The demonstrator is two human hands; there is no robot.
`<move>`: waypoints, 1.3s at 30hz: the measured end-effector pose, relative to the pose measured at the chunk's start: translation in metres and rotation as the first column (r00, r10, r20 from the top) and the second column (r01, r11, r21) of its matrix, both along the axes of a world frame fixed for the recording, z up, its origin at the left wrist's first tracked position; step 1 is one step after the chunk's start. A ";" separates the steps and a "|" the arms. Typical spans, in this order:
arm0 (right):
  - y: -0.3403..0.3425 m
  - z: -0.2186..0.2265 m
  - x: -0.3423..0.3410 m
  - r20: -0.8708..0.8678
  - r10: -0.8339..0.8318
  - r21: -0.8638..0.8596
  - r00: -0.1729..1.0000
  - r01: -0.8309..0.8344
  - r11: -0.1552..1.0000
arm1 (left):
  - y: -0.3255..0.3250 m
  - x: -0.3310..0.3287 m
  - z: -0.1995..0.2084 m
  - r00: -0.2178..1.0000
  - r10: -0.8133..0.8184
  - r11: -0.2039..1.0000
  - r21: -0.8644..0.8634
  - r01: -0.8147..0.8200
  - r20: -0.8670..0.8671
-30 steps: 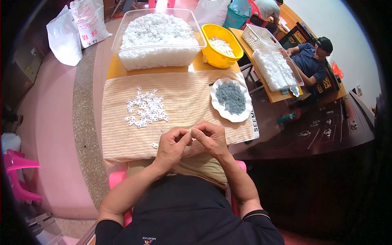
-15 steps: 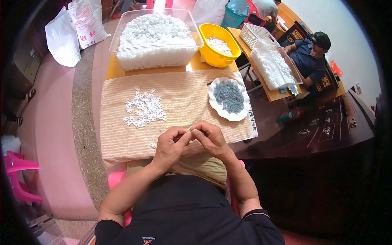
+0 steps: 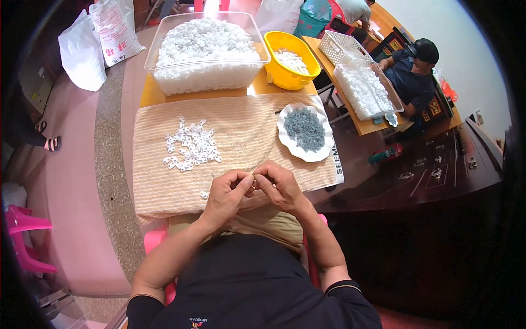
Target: Manually assembling small white plastic components by inserting pins into them.
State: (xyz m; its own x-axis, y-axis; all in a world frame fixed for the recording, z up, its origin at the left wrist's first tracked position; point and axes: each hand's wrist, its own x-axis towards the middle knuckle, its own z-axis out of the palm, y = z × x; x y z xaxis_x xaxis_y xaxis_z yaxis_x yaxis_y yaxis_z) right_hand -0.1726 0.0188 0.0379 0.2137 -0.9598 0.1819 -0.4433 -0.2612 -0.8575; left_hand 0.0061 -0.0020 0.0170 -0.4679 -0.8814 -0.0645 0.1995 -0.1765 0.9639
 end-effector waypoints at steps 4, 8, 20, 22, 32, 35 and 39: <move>0.001 0.000 0.000 0.009 -0.013 -0.012 1.000 0.013 1.000 | 0.000 0.000 -0.002 1.000 -0.005 1.000 -0.004 0.005 -0.006; 0.001 0.002 -0.001 0.031 -0.023 0.034 0.999 0.022 0.999 | 0.000 0.000 -0.001 1.000 -0.009 1.000 0.008 0.009 0.010; 0.002 0.003 -0.002 0.032 -0.015 0.012 0.999 0.014 1.000 | 0.001 -0.001 -0.003 1.000 -0.009 1.000 0.026 0.009 -0.003; 0.002 0.002 -0.003 0.035 -0.020 0.021 0.999 0.019 1.000 | 0.001 -0.001 -0.003 1.000 -0.008 1.000 0.028 0.008 -0.005; -0.030 0.011 -0.054 -0.230 -0.633 -0.482 0.739 0.478 0.734 | 0.001 -0.002 -0.007 1.000 0.021 0.999 0.047 -0.020 -0.021; -0.024 0.013 -0.055 -0.292 -0.648 -0.444 0.704 0.500 0.744 | 0.001 -0.003 -0.008 0.999 0.024 0.998 0.051 -0.022 -0.024; -0.011 0.005 -0.027 0.105 -0.269 0.084 0.957 0.261 0.962 | 0.001 -0.003 -0.005 1.000 0.020 0.998 0.058 -0.020 -0.004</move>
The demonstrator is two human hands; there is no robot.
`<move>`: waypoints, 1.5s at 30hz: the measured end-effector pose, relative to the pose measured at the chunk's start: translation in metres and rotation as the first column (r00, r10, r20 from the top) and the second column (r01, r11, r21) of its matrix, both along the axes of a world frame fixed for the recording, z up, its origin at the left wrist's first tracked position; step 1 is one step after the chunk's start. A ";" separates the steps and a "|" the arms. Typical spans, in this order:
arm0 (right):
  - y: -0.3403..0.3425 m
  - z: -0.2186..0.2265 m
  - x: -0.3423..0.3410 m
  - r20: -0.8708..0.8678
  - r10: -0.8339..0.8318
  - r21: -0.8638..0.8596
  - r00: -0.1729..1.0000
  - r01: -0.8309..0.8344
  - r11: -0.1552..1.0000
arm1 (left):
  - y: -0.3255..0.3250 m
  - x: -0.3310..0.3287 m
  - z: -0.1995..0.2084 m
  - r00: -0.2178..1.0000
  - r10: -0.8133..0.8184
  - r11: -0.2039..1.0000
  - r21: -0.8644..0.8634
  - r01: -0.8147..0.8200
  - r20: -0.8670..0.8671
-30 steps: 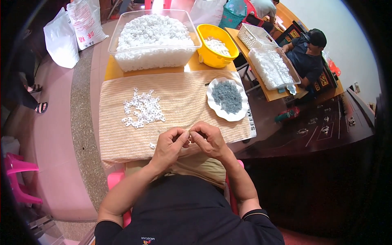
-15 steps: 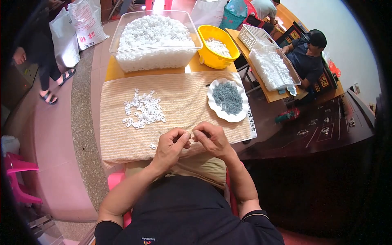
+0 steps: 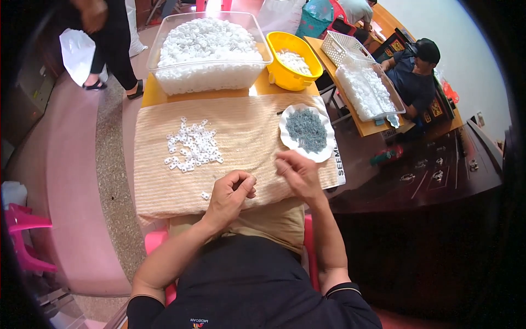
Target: Manually assembling small white plastic components by inserting pins into them.
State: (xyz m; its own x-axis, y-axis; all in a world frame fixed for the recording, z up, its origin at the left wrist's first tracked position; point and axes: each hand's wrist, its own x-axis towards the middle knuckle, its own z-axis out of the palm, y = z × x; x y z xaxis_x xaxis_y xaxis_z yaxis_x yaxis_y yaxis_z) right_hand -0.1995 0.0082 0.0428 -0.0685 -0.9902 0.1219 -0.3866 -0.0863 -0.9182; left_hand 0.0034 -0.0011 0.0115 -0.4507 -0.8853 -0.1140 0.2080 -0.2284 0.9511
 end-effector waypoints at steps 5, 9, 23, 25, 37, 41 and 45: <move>0.012 -0.009 0.028 0.269 0.180 0.153 0.946 -0.227 0.962 | 0.000 0.000 0.002 1.000 -0.010 0.999 -0.051 0.010 0.010; 0.009 -0.012 0.023 0.274 0.181 0.173 0.945 -0.234 0.957 | 0.001 0.001 0.005 0.999 -0.009 0.995 -0.102 0.014 0.047; 0.011 -0.016 0.027 0.245 0.215 0.122 0.945 -0.250 0.960 | 0.003 0.000 0.000 0.997 0.022 0.990 -0.142 -0.010 0.080; 0.010 -0.013 0.029 0.256 0.208 0.131 0.944 -0.247 0.960 | 0.003 -0.001 0.000 0.994 0.036 0.986 -0.163 -0.019 0.102; 0.010 -0.017 0.025 0.343 0.186 0.196 0.921 -0.264 0.944 | 0.003 -0.001 0.001 0.970 0.144 0.938 -0.340 -0.071 0.195; 0.011 -0.013 0.027 0.393 0.195 0.186 0.898 -0.286 0.940 | 0.003 -0.001 0.002 0.974 0.124 0.955 -0.291 -0.064 0.191; 0.011 -0.013 0.027 0.396 0.226 0.162 0.890 -0.310 0.937 | 0.004 0.000 0.004 0.982 0.087 0.972 -0.230 -0.047 0.169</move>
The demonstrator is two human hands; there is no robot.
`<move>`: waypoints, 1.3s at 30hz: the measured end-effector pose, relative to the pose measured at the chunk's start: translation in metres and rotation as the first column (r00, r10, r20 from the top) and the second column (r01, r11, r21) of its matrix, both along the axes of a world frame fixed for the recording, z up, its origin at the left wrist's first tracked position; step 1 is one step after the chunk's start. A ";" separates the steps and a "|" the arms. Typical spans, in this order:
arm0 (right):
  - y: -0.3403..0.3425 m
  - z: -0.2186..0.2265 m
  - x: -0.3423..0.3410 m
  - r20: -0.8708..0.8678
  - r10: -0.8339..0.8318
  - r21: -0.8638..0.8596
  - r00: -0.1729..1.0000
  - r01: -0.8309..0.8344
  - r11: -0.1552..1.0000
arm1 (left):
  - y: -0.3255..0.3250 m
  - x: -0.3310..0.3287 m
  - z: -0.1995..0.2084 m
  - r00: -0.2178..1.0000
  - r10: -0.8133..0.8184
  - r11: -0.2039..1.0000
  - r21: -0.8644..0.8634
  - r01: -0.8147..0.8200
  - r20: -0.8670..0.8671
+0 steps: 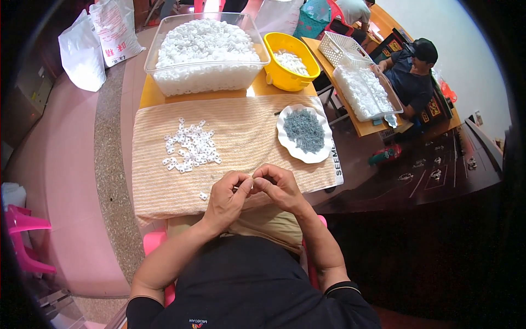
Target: Manually assembling small white plastic components by inserting pins into them.
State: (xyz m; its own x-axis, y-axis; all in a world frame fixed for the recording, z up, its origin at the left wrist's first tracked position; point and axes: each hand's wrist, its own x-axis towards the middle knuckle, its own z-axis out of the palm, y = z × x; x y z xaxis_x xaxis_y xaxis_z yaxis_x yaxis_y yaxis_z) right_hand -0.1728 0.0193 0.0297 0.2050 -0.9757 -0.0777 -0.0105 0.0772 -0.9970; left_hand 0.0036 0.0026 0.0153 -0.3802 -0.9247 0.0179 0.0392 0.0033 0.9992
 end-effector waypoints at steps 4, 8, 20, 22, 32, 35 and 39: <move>0.000 0.000 -0.001 -0.029 0.004 -0.011 1.000 -0.004 1.000 | -0.001 0.000 -0.003 0.999 -0.027 0.999 0.023 0.028 -0.027; 0.000 -0.003 -0.001 -0.137 -0.011 -0.094 0.990 -0.002 0.996 | -0.002 0.001 0.000 0.992 -0.066 0.992 0.103 0.077 -0.109; 0.001 -0.002 0.002 -0.052 -0.006 -0.076 0.999 0.002 0.997 | -0.003 0.002 -0.003 0.994 -0.049 0.994 0.093 0.058 -0.099; 0.001 -0.007 0.001 -0.025 -0.018 -0.066 1.000 0.016 0.998 | -0.003 0.002 -0.004 0.995 -0.045 0.995 0.084 0.052 -0.087; -0.001 -0.007 -0.001 -0.052 -0.045 -0.084 0.998 0.041 0.996 | -0.004 0.002 0.005 0.996 0.051 0.978 -0.207 -0.035 0.070; -0.001 -0.006 -0.004 -0.027 -0.038 -0.048 0.999 0.037 0.998 | -0.004 0.002 0.006 0.993 0.069 0.957 -0.287 -0.040 0.091; -0.001 -0.005 -0.004 0.015 -0.034 -0.013 0.999 0.034 0.999 | -0.004 0.002 0.005 0.993 0.061 0.957 -0.288 -0.029 0.103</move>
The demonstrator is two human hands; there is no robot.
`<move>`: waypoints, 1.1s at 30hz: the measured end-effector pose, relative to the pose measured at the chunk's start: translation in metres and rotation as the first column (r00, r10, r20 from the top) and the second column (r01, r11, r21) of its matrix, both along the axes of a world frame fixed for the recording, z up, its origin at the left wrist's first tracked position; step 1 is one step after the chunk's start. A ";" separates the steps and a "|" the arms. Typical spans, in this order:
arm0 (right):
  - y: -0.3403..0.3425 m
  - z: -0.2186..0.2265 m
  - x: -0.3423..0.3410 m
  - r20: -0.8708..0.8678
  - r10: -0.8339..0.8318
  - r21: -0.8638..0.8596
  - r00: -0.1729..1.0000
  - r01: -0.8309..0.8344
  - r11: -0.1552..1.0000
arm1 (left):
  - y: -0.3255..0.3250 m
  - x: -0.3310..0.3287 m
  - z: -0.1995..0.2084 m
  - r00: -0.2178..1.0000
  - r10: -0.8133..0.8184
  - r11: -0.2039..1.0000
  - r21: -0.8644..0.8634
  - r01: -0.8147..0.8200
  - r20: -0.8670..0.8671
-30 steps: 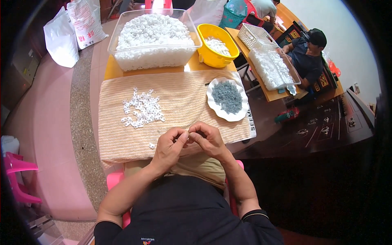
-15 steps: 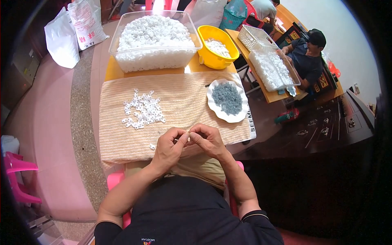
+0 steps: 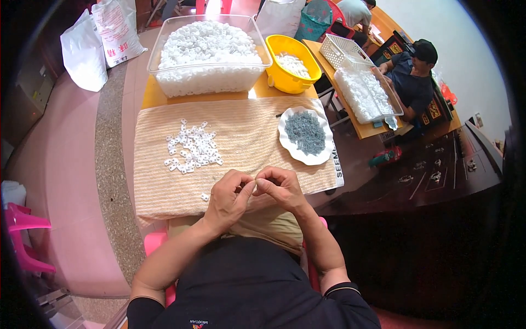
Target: Manually assembling small white plastic components by inserting pins into them.
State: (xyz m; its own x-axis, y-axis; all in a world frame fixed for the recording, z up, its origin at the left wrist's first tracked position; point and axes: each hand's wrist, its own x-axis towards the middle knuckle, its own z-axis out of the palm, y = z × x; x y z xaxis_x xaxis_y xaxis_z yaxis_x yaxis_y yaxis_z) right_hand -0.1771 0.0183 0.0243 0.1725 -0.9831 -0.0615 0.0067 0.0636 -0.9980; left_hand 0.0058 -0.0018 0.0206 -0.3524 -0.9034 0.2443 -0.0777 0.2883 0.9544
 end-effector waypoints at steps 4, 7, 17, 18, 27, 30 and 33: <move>0.002 0.001 0.000 0.022 0.014 0.020 1.000 -0.014 1.000 | 0.002 0.000 0.002 1.000 -0.008 0.999 0.038 0.009 -0.017; 0.003 0.004 0.000 0.021 0.021 0.021 1.000 -0.022 1.000 | 0.002 0.001 0.003 0.999 -0.037 0.996 0.076 0.039 -0.019; 0.002 -0.002 0.000 -0.018 0.006 -0.065 1.000 -0.007 0.998 | -0.001 0.002 -0.004 0.952 -0.128 0.888 0.396 0.234 -0.277; 0.001 -0.003 0.000 -0.017 0.007 -0.057 1.000 -0.008 0.998 | -0.001 0.002 -0.003 0.932 -0.125 0.860 0.431 0.273 -0.340; 0.000 -0.008 -0.001 0.066 -0.038 -0.046 0.997 0.041 0.998 | -0.006 0.001 -0.009 0.901 -0.093 0.797 0.512 0.322 -0.423; -0.002 -0.010 -0.002 0.082 -0.079 -0.039 0.993 0.083 0.996 | -0.009 0.001 -0.010 0.886 0.008 0.751 0.588 0.300 -0.463; -0.003 -0.013 0.000 0.093 -0.114 -0.032 0.989 0.117 0.993 | -0.009 0.003 -0.003 0.888 0.053 0.714 0.639 0.286 -0.457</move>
State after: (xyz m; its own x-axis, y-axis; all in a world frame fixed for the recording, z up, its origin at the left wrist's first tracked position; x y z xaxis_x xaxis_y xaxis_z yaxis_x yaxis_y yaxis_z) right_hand -0.1774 0.0153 0.0112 0.0607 -0.9981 -0.0133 0.1024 0.0194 -0.9946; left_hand 0.0090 -0.0107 0.0177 -0.4836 -0.8340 -0.2657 0.3569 -0.4650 0.8102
